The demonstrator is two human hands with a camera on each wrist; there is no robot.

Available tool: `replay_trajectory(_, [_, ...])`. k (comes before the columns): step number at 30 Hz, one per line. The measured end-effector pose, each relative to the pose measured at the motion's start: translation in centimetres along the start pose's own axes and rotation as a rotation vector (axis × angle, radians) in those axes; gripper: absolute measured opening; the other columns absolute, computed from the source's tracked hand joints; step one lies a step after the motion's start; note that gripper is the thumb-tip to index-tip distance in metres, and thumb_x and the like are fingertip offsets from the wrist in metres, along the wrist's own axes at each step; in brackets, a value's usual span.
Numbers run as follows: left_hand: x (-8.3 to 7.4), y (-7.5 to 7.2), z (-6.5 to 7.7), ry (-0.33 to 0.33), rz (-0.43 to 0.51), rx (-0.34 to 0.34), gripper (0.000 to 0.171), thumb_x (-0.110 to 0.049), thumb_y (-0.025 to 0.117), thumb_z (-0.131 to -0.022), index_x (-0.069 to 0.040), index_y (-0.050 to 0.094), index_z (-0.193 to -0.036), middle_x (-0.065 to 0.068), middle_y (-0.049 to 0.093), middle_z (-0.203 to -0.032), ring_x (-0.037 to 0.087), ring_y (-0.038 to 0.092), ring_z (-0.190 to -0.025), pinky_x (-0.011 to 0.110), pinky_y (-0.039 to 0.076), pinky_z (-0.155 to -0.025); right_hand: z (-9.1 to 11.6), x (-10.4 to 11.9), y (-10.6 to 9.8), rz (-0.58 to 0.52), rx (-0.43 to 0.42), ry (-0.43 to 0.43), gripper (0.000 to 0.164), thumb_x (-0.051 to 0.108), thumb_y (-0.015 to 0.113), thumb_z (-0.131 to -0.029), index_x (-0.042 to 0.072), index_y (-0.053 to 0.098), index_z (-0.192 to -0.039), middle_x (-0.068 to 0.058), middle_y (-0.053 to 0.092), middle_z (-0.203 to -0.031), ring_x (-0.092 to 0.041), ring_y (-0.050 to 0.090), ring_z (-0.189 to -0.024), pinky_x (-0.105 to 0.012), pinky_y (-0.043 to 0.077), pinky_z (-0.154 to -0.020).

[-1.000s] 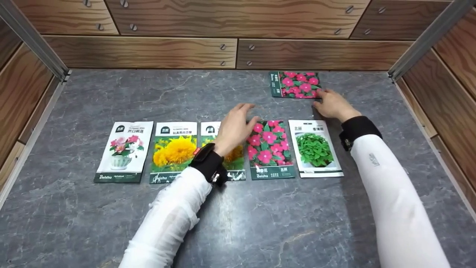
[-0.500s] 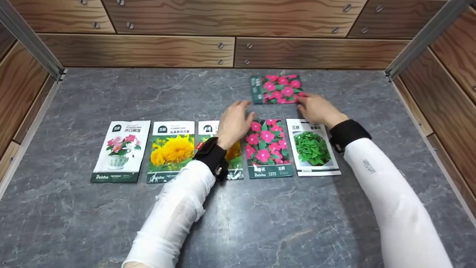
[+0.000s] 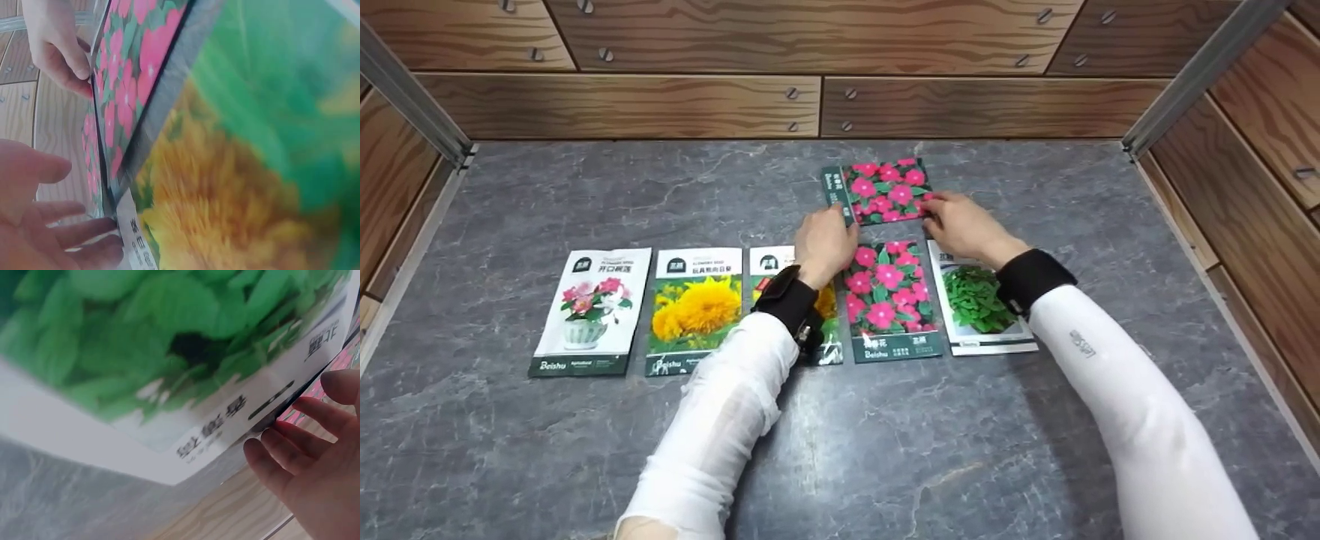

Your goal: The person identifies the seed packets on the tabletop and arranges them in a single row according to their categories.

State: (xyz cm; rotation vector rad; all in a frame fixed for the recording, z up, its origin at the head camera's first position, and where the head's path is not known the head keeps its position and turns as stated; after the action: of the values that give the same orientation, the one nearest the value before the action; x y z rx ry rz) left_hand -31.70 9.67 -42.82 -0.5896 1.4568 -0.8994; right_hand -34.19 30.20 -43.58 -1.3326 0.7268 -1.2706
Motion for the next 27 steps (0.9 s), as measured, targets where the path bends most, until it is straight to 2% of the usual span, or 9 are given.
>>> replay_trajectory(3, [-0.1, -0.4, 0.0, -0.02, 0.053, -0.053, 0.049, -0.025, 0.053, -0.111, -0.003, 0.05, -0.155, 0.021, 0.068, -0.141, 0.037, 0.068, -0.123, 0.048, 0.057, -0.105, -0.1, 0.4, -0.1, -0.059, -0.015, 0.016, 0.047, 0.022, 0.045, -0.112, -0.003, 0.051, -0.152, -0.032, 0.045, -0.159, -0.049, 0.047, -0.147, -0.061, 0.038, -0.126])
replay_trajectory(8, [-0.3, -1.3, 0.2, -0.047, 0.307, -0.145, 0.056, -0.023, 0.053, -0.111, 0.002, 0.04, -0.159, 0.023, 0.058, -0.151, 0.034, 0.065, -0.129, 0.043, 0.055, -0.107, -0.3, 0.5, -0.7, -0.111, -0.066, 0.044, 0.044, 0.02, 0.046, -0.111, -0.004, 0.057, -0.147, -0.033, 0.054, -0.151, -0.049, 0.057, -0.135, -0.061, 0.043, -0.122])
replay_trajectory(12, [-0.5, -1.9, 0.2, -0.034, 0.453, -0.215, 0.061, -0.021, 0.057, -0.109, 0.008, 0.036, -0.158, 0.022, 0.07, -0.127, 0.032, 0.069, -0.101, 0.042, 0.055, -0.097, -0.4, 0.8, -0.9, -0.087, -0.098, 0.018, 0.04, 0.02, 0.05, -0.11, -0.003, 0.064, -0.14, -0.031, 0.063, -0.141, -0.046, 0.065, -0.123, -0.06, 0.05, -0.114])
replay_trajectory(14, [-0.8, -2.0, 0.2, -0.011, 0.472, -0.229, 0.056, -0.018, 0.058, -0.108, 0.01, 0.043, -0.154, 0.022, 0.074, -0.113, 0.033, 0.068, -0.09, 0.043, 0.053, -0.108, -0.4, 0.9, -0.8, -0.085, -0.106, 0.008, 0.037, 0.021, 0.052, -0.11, -0.001, 0.067, -0.136, -0.028, 0.068, -0.135, -0.044, 0.068, -0.115, -0.057, 0.053, -0.108])
replay_trajectory(17, [-1.0, -2.0, 0.4, 0.003, 0.48, -0.229, 0.044, -0.013, 0.059, -0.108, 0.007, 0.055, -0.147, 0.022, 0.076, -0.108, 0.034, 0.069, -0.093, 0.046, 0.046, -0.12, -0.3, 0.8, -0.7, -0.11, -0.108, 0.01, 0.034, 0.022, 0.054, -0.109, 0.0, 0.069, -0.131, -0.026, 0.071, -0.125, -0.041, 0.069, -0.105, -0.055, 0.055, -0.099])
replay_trajectory(19, [-1.0, -2.0, 0.5, 0.0, 0.49, -0.226, 0.039, -0.01, 0.057, -0.108, 0.004, 0.059, -0.144, 0.022, 0.075, -0.115, 0.034, 0.071, -0.103, 0.045, 0.047, -0.12, -0.1, 0.7, -0.8, -0.149, -0.109, 0.027, 0.035, 0.024, 0.055, -0.109, 0.001, 0.068, -0.132, -0.025, 0.07, -0.127, -0.04, 0.068, -0.108, -0.054, 0.055, -0.101])
replay_trajectory(21, [-1.0, -2.1, 0.7, -0.009, 0.512, -0.228, 0.038, -0.009, 0.056, -0.108, 0.002, 0.059, -0.144, 0.02, 0.073, -0.124, 0.032, 0.07, -0.113, 0.041, 0.053, -0.11, 0.3, 0.6, -1.0, -0.197, -0.132, 0.037, 0.036, 0.025, 0.056, -0.108, 0.001, 0.068, -0.134, -0.025, 0.068, -0.133, -0.042, 0.066, -0.118, -0.056, 0.052, -0.108])
replay_trajectory(24, [-0.8, -2.5, 1.2, -0.014, 0.575, -0.245, 0.039, -0.01, 0.054, -0.109, 0.0, 0.056, -0.147, 0.019, 0.071, -0.132, 0.03, 0.069, -0.12, 0.033, 0.057, -0.102, 1.3, 0.6, -1.8, -0.277, -0.217, 0.036, 0.041, 0.024, 0.059, -0.107, 0.001, 0.064, -0.14, -0.027, 0.062, -0.144, -0.045, 0.06, -0.133, -0.059, 0.046, -0.117])
replay_trajectory(27, [-0.7, -3.0, 1.9, -0.01, 0.696, -0.253, 0.041, -0.01, 0.054, -0.109, -0.001, 0.054, -0.149, 0.02, 0.069, -0.134, 0.03, 0.07, -0.118, 0.03, 0.06, -0.095, 2.7, 0.4, -2.6, -0.37, -0.331, 0.028, 0.045, 0.021, 0.06, -0.107, -0.001, 0.058, -0.146, -0.027, 0.059, -0.148, -0.047, 0.057, -0.136, -0.059, 0.047, -0.117])
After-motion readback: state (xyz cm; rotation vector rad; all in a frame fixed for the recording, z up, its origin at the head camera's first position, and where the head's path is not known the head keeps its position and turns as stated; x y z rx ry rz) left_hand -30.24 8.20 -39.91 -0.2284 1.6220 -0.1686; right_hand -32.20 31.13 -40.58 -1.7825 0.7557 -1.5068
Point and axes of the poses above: each hand's wrist, its own z-axis away from the middle knuckle, its own y-axis out of the palm, x = y × z, the point moved 7 cm from there along -z, towards the middle knuckle
